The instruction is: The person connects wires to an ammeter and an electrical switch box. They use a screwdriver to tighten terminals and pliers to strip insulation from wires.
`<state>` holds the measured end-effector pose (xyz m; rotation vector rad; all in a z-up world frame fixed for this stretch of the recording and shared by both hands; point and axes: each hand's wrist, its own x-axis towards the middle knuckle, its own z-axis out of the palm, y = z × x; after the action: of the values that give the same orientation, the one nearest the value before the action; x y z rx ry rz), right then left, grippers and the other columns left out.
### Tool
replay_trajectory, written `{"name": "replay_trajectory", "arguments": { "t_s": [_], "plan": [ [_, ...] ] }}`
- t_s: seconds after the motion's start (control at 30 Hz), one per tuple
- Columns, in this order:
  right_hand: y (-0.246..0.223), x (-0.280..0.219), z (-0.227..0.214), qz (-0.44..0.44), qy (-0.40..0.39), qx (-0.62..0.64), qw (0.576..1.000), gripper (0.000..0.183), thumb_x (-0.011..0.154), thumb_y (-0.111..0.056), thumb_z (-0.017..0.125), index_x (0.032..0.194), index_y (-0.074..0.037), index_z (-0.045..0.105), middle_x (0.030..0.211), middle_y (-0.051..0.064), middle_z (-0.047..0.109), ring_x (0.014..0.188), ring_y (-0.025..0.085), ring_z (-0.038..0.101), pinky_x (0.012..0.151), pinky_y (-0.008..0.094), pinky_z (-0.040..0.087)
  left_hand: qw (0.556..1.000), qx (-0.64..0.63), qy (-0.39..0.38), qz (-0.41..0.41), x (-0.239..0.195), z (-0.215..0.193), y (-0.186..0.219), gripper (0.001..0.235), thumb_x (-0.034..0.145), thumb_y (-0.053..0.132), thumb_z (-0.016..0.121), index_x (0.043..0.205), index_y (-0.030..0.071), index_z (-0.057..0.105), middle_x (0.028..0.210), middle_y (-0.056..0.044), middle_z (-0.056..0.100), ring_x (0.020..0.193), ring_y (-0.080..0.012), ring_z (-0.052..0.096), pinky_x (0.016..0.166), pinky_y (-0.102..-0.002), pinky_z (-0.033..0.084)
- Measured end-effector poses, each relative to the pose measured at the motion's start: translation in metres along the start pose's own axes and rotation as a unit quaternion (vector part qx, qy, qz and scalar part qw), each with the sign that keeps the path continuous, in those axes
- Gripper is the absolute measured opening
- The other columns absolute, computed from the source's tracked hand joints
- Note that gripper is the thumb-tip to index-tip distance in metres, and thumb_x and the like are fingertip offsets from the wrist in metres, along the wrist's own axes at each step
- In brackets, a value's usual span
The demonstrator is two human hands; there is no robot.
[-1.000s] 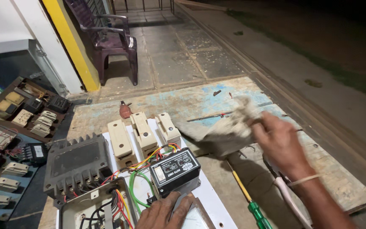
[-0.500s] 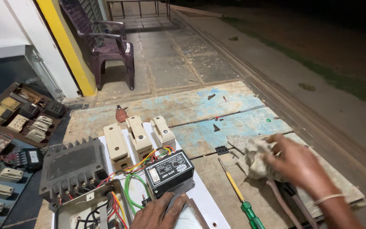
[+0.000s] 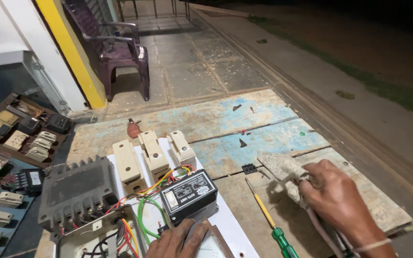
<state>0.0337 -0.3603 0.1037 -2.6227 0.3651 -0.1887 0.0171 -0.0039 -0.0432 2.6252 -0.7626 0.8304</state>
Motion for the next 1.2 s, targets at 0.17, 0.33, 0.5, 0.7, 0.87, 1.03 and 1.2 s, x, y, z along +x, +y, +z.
{"name": "replay_trajectory", "arguments": {
  "t_s": [0.17,0.33,0.5,0.7,0.87,1.03,1.2],
  "plan": [
    [-0.022,-0.012,-0.006,0.12,-0.099,0.114,0.981,0.035,0.092,-0.019,0.068,0.126,-0.01,0.07,0.093,0.013,0.07,0.077,0.031,0.066,0.072,0.047,0.058,0.999,-0.007,-0.046,-0.028,0.003,0.003,-0.002,0.051,0.08,0.036,0.065,0.131,0.036,0.071,0.123,-0.006,0.071,0.09,-0.0245,0.074,0.071,-0.046,0.06],
    [-0.027,-0.036,0.037,-0.059,0.014,-0.056,0.997,0.025,0.088,-0.018,0.06,0.111,-0.007,0.061,0.095,0.015,0.065,0.088,0.034,0.067,0.082,0.048,0.052,0.998,0.004,-0.061,-0.023,0.005,0.003,-0.001,0.052,0.081,0.037,0.066,0.133,0.036,0.07,0.124,-0.006,0.071,0.091,-0.0255,0.074,0.069,-0.048,0.06],
    [-0.026,-0.033,0.049,-0.066,0.03,-0.064,0.995,0.015,0.092,-0.018,0.058,0.105,-0.012,0.064,0.104,0.012,0.067,0.103,0.033,0.065,0.091,0.046,0.052,0.999,0.024,-0.026,-0.017,0.001,0.009,-0.004,0.055,0.079,0.033,0.065,0.134,0.038,0.069,0.123,-0.003,0.071,0.088,-0.0242,0.075,0.061,-0.043,0.06],
    [0.021,-0.025,0.008,-0.119,-0.047,0.07,0.989,0.073,0.084,-0.044,0.068,0.149,-0.017,0.052,0.142,0.018,0.056,0.124,0.034,0.06,0.097,0.048,0.05,0.998,0.019,-0.055,-0.032,0.001,0.01,-0.005,0.055,0.083,0.03,0.064,0.137,0.039,0.067,0.125,-0.002,0.071,0.086,-0.0239,0.075,0.061,-0.043,0.061],
    [0.068,-0.032,-0.028,0.161,-0.105,-0.072,0.979,0.07,0.085,-0.065,0.065,0.137,-0.019,0.062,0.138,0.009,0.069,0.118,0.026,0.072,0.104,0.047,0.06,0.999,0.016,-0.028,0.001,0.003,0.008,-0.008,0.055,0.078,0.035,0.065,0.133,0.036,0.068,0.121,-0.004,0.07,0.089,-0.0257,0.075,0.067,-0.045,0.061],
    [0.077,-0.048,-0.004,0.172,-0.203,-0.096,0.959,0.088,0.071,-0.065,0.077,0.138,-0.011,0.06,0.123,0.018,0.072,0.106,0.028,0.074,0.096,0.047,0.061,0.999,0.032,0.005,0.003,-0.007,0.023,-0.015,0.05,0.079,0.031,0.065,0.129,0.037,0.071,0.118,-0.002,0.07,0.082,-0.0212,0.074,0.073,-0.044,0.061],
    [0.07,-0.046,0.006,0.127,-0.136,-0.138,0.973,0.06,0.079,-0.052,0.075,0.115,-0.004,0.066,0.104,0.018,0.061,0.082,0.029,0.068,0.069,0.046,0.062,0.999,0.034,-0.008,-0.029,-0.007,0.026,-0.013,0.051,0.078,0.034,0.065,0.129,0.039,0.071,0.117,0.0,0.07,0.078,-0.0187,0.074,0.072,-0.043,0.06]
  ]
}}
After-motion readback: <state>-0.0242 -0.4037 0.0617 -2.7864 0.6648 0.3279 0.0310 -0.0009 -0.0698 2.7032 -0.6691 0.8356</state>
